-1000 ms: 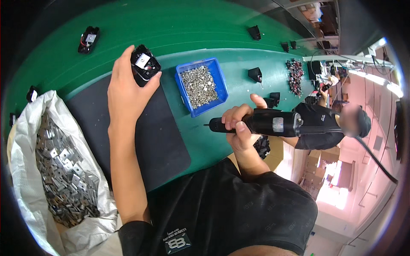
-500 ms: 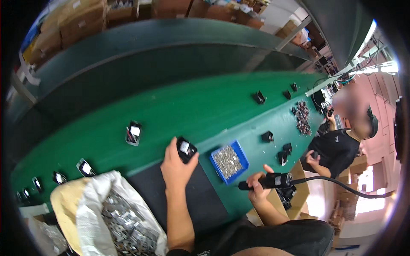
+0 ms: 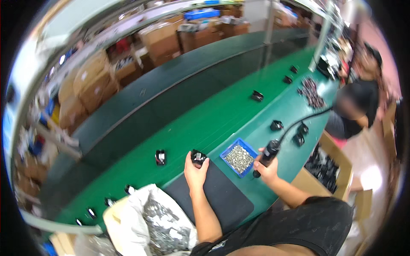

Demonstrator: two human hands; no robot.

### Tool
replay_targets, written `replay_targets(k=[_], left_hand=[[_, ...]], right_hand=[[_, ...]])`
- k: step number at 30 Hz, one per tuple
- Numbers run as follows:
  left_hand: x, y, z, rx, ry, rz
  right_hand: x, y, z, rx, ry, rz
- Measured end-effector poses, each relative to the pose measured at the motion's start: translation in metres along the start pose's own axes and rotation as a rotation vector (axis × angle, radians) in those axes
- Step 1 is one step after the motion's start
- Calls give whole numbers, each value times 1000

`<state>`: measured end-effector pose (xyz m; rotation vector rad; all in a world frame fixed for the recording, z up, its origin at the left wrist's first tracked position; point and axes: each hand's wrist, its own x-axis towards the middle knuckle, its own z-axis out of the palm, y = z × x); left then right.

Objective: The recorder is assembling small electronic components on a production line using an electric screwdriver.

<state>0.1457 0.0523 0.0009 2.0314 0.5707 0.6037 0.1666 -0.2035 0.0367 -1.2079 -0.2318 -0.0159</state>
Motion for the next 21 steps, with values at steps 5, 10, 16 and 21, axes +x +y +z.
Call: replay_targets(k=[5,10,16,21], left_hand=[[-6,2,1,-21,61,-58],[38,18,7,257,-51,65],[57,-15,14,307,-114,224],[56,-30,12,221,-130,328]], right_hand=[[10,4,4,7,-90,45],[14,-12,-4,-159,-61,-116],[10,-13,-5,-157,-97,-122],[2,3,-1,65,-80,10]])
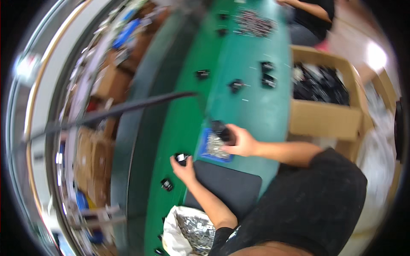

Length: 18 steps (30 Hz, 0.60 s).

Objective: The recorder is assembling small electronic components on a production line using an electric screwdriver.

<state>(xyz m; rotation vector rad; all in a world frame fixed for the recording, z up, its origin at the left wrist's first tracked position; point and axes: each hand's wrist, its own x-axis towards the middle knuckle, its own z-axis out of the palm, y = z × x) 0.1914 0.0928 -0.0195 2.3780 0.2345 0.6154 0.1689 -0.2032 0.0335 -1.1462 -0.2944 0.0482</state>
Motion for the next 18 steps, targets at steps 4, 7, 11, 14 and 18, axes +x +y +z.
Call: replay_targets(k=[4,7,11,14,18], left_hand=[[-7,11,-2,-7,-1,-203],[-7,20,-16,-17,47,-302],[-8,21,-12,-21,71,-294],[-8,21,-7,18,109,-204],[-6,9,-4,-17,141,-176]], right_hand=[[-2,-1,1,152,23,1],[2,-5,6,46,28,63],[4,-8,7,-2,64,-24],[2,-8,2,-30,72,-47],[4,-5,2,-45,66,-26]])
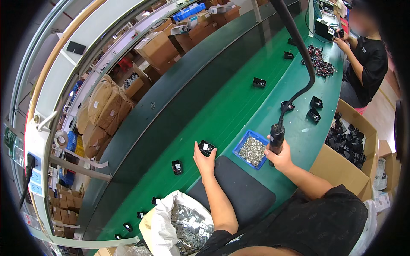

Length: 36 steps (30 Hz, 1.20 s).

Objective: The recorder is assembling small electronic components on a production line using an electric screwdriver.

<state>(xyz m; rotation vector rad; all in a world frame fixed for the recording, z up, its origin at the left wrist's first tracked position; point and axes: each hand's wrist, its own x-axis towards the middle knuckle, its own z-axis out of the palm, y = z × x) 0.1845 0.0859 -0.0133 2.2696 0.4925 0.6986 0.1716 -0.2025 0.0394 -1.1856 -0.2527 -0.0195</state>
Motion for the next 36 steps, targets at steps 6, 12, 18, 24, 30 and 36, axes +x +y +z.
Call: replay_targets(k=[6,12,18,24,30,36], left_hand=[[1,7,-5,1,-61,-64],[0,-1,-4,-30,-35,-22],[1,1,-4,-71,-22,-3],[2,-3,-16,-70,-31,-16],[6,4,12,-152,-97,-23],[9,-14,3,-140,-55,-5]], right_hand=[[4,-3,5,20,26,32],[3,-2,1,4,44,8],[-3,0,1,-19,38,-15],[1,-1,9,-64,-10,-2],[-4,-8,2,-63,88,-33],[-2,3,10,-46,108,-58]])
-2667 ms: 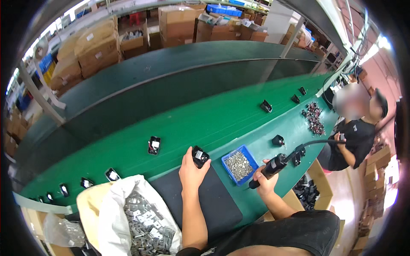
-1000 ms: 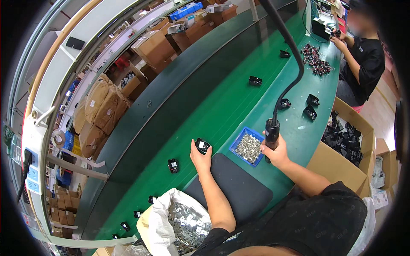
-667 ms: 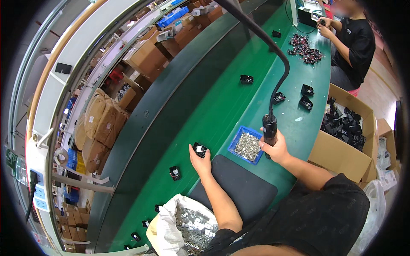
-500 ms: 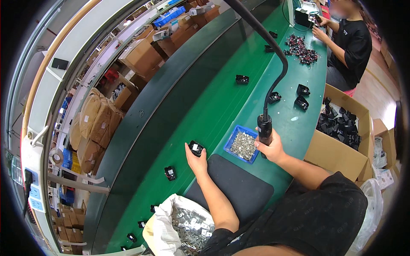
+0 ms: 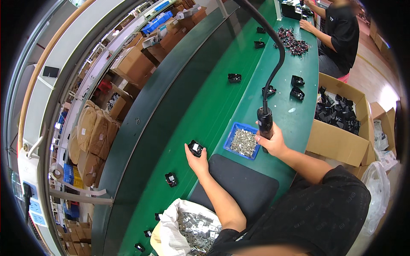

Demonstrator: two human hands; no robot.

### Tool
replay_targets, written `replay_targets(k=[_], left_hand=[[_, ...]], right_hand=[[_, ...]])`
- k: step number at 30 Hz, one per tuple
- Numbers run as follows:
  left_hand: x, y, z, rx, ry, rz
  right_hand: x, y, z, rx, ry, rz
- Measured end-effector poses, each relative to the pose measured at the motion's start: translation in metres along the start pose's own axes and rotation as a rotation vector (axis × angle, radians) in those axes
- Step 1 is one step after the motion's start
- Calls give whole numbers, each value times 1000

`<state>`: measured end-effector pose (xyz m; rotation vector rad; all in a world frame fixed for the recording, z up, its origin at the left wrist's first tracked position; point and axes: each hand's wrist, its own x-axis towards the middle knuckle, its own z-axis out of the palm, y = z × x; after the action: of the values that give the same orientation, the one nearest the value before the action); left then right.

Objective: The recorder is assembling small electronic components on a production line using an electric screwdriver.

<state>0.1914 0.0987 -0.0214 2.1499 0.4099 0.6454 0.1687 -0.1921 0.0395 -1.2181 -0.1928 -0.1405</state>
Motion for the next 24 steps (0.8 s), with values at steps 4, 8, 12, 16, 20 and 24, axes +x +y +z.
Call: replay_targets(k=[4,8,12,16,20,24], left_hand=[[1,9,9,-149,-22,-52],[0,5,3,-179,-23,-63],[-2,5,3,-229,-21,-65],[-1,7,8,-350,-66,-69],[1,7,9,-315,-67,-85],[3,16,9,-292,-72,-71]], right_hand=[[0,-5,-4,-53,17,-20],[-2,-4,-1,-23,2,28],[0,-7,1,2,13,53],[4,-2,-7,-53,-19,58],[7,3,-9,-70,-22,20],[5,-10,-2,43,1,44]])
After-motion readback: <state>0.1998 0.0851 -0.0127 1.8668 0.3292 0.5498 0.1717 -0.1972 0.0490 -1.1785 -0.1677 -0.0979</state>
